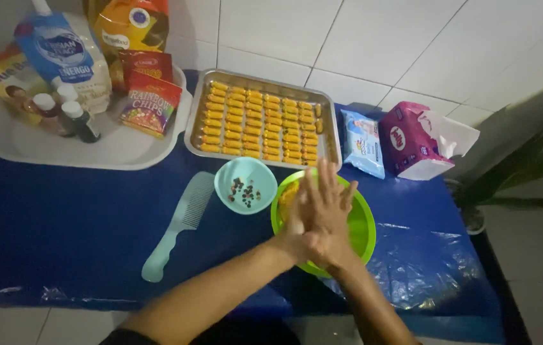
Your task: The person shapes a yellow dough mixture into small cylindrical rolls using their hands. They place the formed rolls onto a metal baking tray. The person also uses a comb to press a pattern onto the rolls and adds small dark toppings from a bowl.
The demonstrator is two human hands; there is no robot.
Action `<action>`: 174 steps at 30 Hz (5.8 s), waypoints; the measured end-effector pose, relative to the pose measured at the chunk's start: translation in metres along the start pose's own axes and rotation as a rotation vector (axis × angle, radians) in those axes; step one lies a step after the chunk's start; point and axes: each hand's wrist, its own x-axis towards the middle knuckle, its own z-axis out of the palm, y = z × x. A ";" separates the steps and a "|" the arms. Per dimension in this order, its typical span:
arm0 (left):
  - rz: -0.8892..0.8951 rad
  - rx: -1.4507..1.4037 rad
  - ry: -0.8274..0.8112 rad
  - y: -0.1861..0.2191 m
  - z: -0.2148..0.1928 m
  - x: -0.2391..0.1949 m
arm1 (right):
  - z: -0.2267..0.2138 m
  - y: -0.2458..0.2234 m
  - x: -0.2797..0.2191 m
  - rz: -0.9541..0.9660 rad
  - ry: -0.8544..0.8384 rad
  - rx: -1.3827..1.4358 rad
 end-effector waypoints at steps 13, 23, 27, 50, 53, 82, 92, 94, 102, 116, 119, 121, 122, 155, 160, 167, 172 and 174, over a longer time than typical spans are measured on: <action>0.653 0.097 -0.364 0.004 0.020 0.002 | 0.000 0.031 0.037 0.112 -0.044 0.005; 0.019 -0.132 -0.115 0.022 0.022 -0.006 | -0.007 0.029 0.047 0.200 -0.015 -0.047; 0.055 -0.071 -0.076 0.025 0.045 -0.013 | 0.014 0.021 0.034 0.128 -0.034 -0.176; 0.165 0.019 -0.088 0.008 0.015 -0.020 | 0.006 0.020 0.028 0.058 -0.095 -0.468; 0.033 -0.004 -0.053 0.011 -0.016 -0.009 | -0.035 0.000 0.041 0.255 0.053 0.094; 1.213 2.114 0.289 0.143 0.058 -0.155 | -0.010 0.011 -0.056 0.575 0.330 0.559; 0.060 2.537 0.916 0.190 0.015 -0.145 | 0.003 0.018 -0.059 0.742 0.364 0.785; 0.068 2.479 0.887 0.197 0.015 -0.145 | 0.000 0.008 -0.053 0.745 0.365 0.798; 0.061 2.116 0.825 0.218 0.051 -0.181 | 0.007 0.035 -0.067 0.787 0.312 0.886; 0.335 0.832 0.254 0.091 0.050 -0.084 | -0.050 -0.021 0.015 0.386 0.141 0.240; 0.328 0.792 0.237 0.069 0.027 -0.065 | -0.039 -0.031 0.021 0.259 0.091 0.094; 0.308 0.782 0.215 0.065 0.022 -0.062 | -0.029 -0.022 0.012 0.214 0.046 -0.030; 0.291 0.771 0.202 0.063 0.019 -0.062 | -0.022 -0.019 0.007 0.168 -0.003 -0.148; 0.352 0.787 -0.078 0.068 -0.035 -0.073 | -0.024 -0.045 0.092 0.278 -0.483 -0.087; 0.320 0.735 -0.075 0.070 -0.036 -0.071 | -0.015 -0.023 0.086 0.254 -0.409 -0.163; 0.331 0.685 -0.082 0.085 -0.029 -0.074 | -0.045 -0.035 0.065 0.217 -0.263 -0.083; 0.323 0.721 -0.082 0.087 -0.023 -0.077 | -0.027 -0.040 0.040 0.172 -0.194 -0.125; 0.305 0.764 -0.072 0.087 -0.016 -0.079 | -0.026 -0.038 0.034 0.159 -0.171 -0.131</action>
